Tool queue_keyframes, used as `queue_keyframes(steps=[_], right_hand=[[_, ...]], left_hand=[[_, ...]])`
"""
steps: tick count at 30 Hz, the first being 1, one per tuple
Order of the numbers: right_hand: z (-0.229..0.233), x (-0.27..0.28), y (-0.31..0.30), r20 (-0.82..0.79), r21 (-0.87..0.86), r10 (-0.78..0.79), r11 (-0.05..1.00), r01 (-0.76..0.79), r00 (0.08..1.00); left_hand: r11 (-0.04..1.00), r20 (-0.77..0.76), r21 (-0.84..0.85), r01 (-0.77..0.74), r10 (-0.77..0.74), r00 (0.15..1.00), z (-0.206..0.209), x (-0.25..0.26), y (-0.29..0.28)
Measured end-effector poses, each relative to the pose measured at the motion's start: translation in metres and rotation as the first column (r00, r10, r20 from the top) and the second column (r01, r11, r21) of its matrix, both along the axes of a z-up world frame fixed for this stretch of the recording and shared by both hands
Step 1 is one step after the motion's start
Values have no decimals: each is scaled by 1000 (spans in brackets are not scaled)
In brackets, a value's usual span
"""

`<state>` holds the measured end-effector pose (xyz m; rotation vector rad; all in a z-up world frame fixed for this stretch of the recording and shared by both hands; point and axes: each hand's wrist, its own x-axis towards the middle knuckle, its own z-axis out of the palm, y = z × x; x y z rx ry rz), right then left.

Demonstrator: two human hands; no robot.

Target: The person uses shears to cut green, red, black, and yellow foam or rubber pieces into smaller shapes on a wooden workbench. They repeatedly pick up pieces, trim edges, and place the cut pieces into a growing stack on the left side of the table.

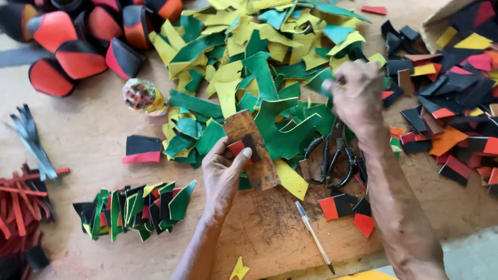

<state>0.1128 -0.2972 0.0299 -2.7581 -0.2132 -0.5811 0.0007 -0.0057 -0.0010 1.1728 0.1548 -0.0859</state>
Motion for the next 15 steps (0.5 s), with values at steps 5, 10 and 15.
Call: queue_keyframes(steps=[5, 10, 15], right_hand=[[32, -14, 4, 224, 251, 62, 961, -119, 973], [39, -34, 34, -104, 912, 298, 409, -28, 949], [19, -67, 65, -96, 988, 608, 155, 1, 788]], left_hand=[[1000, 3, -22, -6, 6, 1000, -5, 1, 3], [998, 11, -50, -28, 29, 1000, -3, 4, 6], [998, 59, 31, -57, 55, 997, -7, 6, 15]])
